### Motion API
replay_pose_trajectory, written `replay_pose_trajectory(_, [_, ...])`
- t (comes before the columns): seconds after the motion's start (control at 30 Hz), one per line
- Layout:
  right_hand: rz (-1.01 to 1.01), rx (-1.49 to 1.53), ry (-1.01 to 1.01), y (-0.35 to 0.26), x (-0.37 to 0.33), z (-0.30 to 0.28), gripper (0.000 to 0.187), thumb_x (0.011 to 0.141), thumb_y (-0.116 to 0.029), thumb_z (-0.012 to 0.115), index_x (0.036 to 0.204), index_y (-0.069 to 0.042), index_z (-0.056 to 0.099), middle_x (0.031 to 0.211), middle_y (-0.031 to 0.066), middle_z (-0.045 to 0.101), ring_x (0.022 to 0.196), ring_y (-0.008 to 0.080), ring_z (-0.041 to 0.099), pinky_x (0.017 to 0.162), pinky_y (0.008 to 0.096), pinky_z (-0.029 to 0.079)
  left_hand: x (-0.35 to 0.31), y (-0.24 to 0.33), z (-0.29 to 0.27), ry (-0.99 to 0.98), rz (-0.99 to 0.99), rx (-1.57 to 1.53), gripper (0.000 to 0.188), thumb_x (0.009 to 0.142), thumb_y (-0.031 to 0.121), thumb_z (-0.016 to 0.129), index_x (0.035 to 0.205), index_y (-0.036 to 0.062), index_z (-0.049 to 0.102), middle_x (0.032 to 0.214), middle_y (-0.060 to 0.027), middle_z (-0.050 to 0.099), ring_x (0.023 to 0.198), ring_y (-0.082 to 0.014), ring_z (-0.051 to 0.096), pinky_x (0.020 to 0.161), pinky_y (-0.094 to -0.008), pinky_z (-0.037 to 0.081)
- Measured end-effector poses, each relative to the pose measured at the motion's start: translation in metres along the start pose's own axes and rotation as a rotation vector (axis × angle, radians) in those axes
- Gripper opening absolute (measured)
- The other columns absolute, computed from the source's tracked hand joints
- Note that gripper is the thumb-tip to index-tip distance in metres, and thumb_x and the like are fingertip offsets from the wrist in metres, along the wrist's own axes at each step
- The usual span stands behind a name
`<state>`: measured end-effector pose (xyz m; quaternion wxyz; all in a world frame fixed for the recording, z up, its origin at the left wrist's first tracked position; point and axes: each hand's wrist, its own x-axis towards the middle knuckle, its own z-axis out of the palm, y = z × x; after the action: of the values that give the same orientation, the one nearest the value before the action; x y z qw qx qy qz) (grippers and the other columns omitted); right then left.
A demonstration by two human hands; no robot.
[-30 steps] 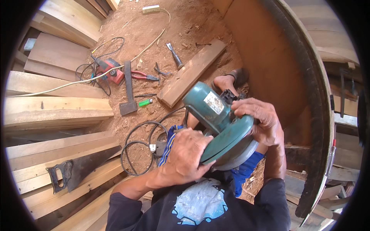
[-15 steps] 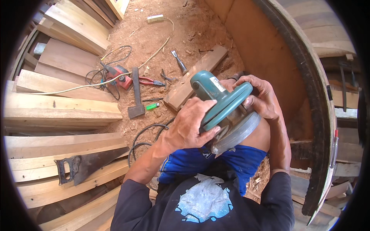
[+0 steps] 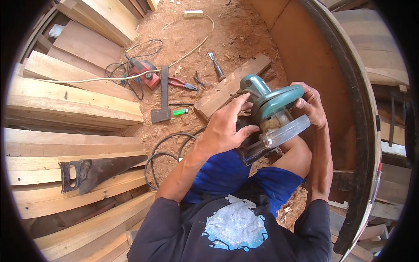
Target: The person disassembles a circular saw by loosening several screws with a screwdriver and removing the upper housing components while sitting on a workshop floor.
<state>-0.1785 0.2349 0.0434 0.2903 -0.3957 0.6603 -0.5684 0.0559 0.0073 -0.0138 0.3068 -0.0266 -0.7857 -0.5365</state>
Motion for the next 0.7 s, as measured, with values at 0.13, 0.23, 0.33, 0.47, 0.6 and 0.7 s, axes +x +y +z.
replay_pose_trajectory(0.13, [0.023,0.011,0.012,0.002,0.000,-0.003,0.061,0.085,-0.045,0.092,0.124,-0.001,0.072,0.113,0.0013,0.069,0.107,0.0137,0.064,0.098,0.0322,0.051,0.014,0.004,0.005,-0.107,0.055,0.199,0.066,0.080,0.030,0.094,0.125,-0.0059,0.061,0.111,-0.0263,0.069,0.102,-0.0454,0.070,0.087,-0.0485,0.057])
replay_pose_trajectory(0.23, [0.010,-0.009,0.016,0.001,0.002,-0.001,0.061,0.085,-0.045,0.093,0.123,-0.002,0.072,0.112,0.0005,0.068,0.105,0.0132,0.064,0.096,0.0314,0.051,0.020,-0.004,0.014,-0.087,0.125,0.242,0.056,0.083,0.031,0.091,0.111,-0.0065,0.060,0.099,-0.0268,0.065,0.093,-0.0476,0.068,0.078,-0.0522,0.055])
replay_pose_trajectory(0.33, [0.001,-0.055,0.038,-0.003,0.000,0.005,0.061,0.084,-0.045,0.093,0.122,-0.002,0.071,0.110,0.0003,0.068,0.103,0.0132,0.064,0.093,0.0310,0.051,0.014,-0.006,0.018,-0.092,0.121,0.245,0.056,0.087,0.031,0.087,0.113,-0.0090,0.058,0.098,-0.0273,0.065,0.091,-0.0476,0.069,0.075,-0.0518,0.056])
replay_pose_trajectory(0.47, [-0.005,-0.120,0.028,-0.012,0.000,0.007,0.066,0.083,-0.046,0.094,0.127,-0.003,0.068,0.110,0.0016,0.067,0.103,0.0128,0.063,0.092,0.0308,0.051,0.014,0.002,0.020,-0.078,0.089,0.309,0.057,0.086,0.028,0.085,0.116,-0.0113,0.056,0.095,-0.0278,0.065,0.087,-0.0472,0.069,0.073,-0.0514,0.057])
replay_pose_trajectory(0.6, [0.130,-0.161,0.004,-0.044,-0.001,0.019,0.074,0.079,-0.048,0.095,0.130,-0.003,0.065,0.110,0.0039,0.066,0.106,0.0150,0.063,0.093,0.0332,0.051,0.018,0.010,0.014,-0.112,0.085,0.323,0.057,0.085,0.027,0.084,0.117,-0.0111,0.056,0.097,-0.0280,0.066,0.087,-0.0457,0.071,0.072,-0.0510,0.057])
replay_pose_trajectory(0.7, [-0.136,-0.456,-0.023,-0.087,0.010,0.049,0.074,0.074,-0.039,0.096,0.132,-0.004,0.065,0.112,0.0082,0.068,0.108,0.0237,0.067,0.094,0.0392,0.053,0.022,0.016,0.009,-0.111,0.097,0.284,0.055,0.085,0.027,0.085,0.116,-0.0094,0.057,0.098,-0.0276,0.068,0.087,-0.0454,0.071,0.072,-0.0513,0.057])
